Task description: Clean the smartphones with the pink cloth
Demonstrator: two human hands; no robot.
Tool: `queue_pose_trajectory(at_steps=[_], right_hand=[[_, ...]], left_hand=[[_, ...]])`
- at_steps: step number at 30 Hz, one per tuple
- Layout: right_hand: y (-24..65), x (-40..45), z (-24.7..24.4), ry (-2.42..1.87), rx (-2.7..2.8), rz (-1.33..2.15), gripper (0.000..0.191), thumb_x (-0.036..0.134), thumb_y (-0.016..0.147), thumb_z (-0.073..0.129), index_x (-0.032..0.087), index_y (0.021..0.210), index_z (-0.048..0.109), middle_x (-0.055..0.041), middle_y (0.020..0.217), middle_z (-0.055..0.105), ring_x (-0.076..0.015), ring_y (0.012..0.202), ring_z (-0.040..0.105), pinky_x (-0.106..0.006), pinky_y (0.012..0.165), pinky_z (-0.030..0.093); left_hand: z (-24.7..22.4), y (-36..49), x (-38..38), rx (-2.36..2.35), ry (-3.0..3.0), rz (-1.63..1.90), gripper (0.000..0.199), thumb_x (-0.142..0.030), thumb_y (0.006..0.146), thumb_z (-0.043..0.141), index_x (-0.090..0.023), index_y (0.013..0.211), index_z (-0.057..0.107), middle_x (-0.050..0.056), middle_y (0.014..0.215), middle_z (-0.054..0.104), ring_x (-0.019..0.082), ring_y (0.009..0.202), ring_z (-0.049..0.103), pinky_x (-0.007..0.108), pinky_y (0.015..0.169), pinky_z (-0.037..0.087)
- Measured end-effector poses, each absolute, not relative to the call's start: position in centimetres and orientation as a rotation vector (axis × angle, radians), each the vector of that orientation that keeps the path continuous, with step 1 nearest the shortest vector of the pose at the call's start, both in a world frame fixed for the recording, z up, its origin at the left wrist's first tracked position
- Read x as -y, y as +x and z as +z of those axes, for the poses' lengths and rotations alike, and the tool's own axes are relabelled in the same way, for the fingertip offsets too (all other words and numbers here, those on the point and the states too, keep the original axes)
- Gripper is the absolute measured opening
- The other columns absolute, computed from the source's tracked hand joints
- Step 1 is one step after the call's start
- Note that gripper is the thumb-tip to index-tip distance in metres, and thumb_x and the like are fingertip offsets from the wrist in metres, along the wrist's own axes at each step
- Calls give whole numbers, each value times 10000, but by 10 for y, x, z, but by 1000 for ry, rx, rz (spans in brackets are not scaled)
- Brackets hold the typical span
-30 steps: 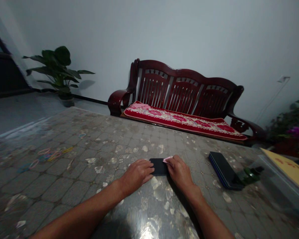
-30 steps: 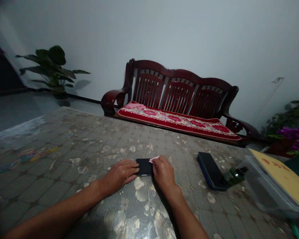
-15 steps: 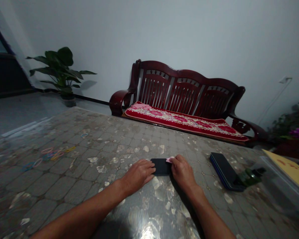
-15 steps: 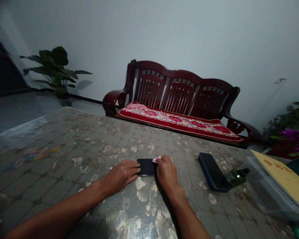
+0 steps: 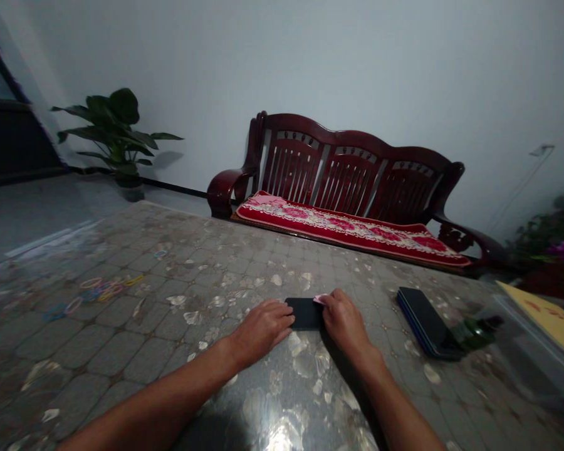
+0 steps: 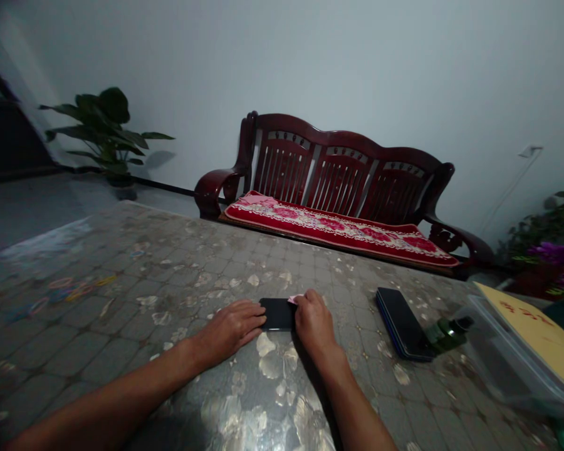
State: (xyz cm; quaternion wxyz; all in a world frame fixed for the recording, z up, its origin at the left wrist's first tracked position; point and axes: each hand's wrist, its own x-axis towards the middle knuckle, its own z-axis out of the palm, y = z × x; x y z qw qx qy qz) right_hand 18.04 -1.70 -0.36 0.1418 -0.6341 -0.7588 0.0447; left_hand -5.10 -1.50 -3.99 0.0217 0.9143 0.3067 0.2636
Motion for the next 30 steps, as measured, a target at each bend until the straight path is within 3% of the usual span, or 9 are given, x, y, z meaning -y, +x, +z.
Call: queue_pose_trajectory(at_steps=[12,18,25,30], right_hand=[[175,12,-7,-1681,2294,195,388,59,903,484,207,1154,741,-73,996,651,-176,962,610,-224,860,428],[180,7,1,-1853,2257,159,376,66,910,479,175,1141,754,-97,995,662,-203,975,620,-243,849,434],[145,8,0,-1645,2373,263,384,74,918,478,219,1158,741,-73,1020,657,-172,973,617,-220,854,430],[150,5,1,-1782,2301,174,381,74,917,476,200,1159,741,-100,1038,657,-210,1013,610,-253,853,430]], left_hand=[[-42,-51,15,-959,2817,848,131,-157,911,638,-182,997,734,87,1104,756,224,1027,700,389,989,530],[-41,-49,16,-967,2809,868,139,-162,915,612,-175,979,734,97,1081,756,225,1006,705,387,962,544],[-39,-49,15,-963,2799,834,132,-163,926,606,-187,974,727,83,1074,749,216,1007,691,366,956,539],[-45,-50,12,-967,2812,853,179,-147,949,570,-184,1030,725,76,1083,757,203,987,699,363,948,541]])
